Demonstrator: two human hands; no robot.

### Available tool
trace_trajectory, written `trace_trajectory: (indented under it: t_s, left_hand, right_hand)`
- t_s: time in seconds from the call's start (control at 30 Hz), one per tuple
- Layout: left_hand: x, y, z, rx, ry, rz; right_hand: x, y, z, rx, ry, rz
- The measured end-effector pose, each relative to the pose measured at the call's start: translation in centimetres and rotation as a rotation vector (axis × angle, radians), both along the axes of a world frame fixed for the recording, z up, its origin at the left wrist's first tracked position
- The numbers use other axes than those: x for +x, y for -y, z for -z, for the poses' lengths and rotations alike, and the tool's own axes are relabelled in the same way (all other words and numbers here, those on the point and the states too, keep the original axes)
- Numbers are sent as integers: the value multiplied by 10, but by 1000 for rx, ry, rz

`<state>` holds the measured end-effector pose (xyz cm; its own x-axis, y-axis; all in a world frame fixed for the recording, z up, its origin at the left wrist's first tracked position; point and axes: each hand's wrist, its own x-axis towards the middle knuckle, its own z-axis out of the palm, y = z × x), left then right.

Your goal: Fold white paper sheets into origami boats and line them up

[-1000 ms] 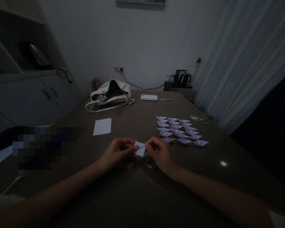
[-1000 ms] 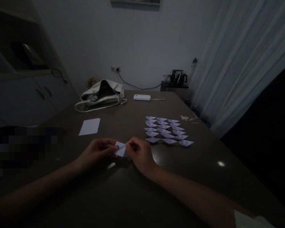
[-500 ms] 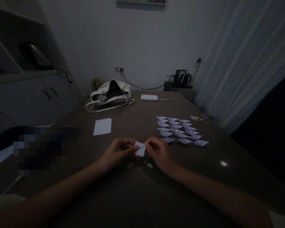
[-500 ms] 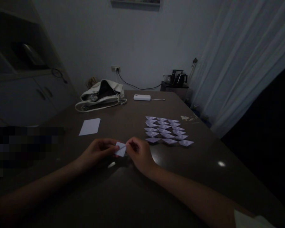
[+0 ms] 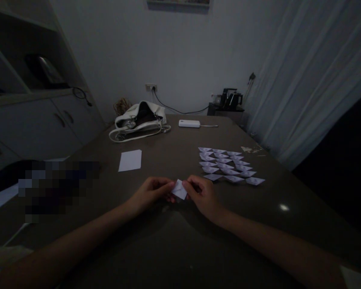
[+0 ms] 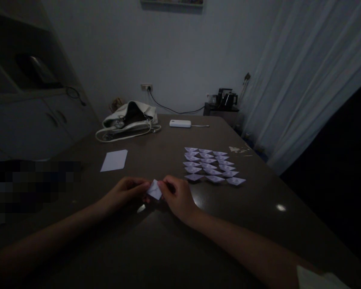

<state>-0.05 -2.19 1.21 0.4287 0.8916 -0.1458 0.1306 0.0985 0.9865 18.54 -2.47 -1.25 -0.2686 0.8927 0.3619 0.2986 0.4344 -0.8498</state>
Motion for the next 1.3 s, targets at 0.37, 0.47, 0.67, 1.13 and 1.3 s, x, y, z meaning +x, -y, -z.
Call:
trace_trajectory:
  t_s: [0.37,0.47,0.67,1.13,1.3]
  left_hand:
    - [-1,-2,4,-86,13,-34]
    - [-2,-4,9,-113,67,-35]
    - [-5,-8,17,-157,122,-37]
    - [-4,-5,8,-183,64,-39]
    - [-1,-3,1,-124,21,-37]
  right_hand:
    - [0,-1,1,17,-27,56]
    - [0,-2,3,22,-50,60]
    - [0,-2,4,3,-67,57]
    - [-1,-2,3,15,-45,76]
    - [-1,0,2,14,-28,82]
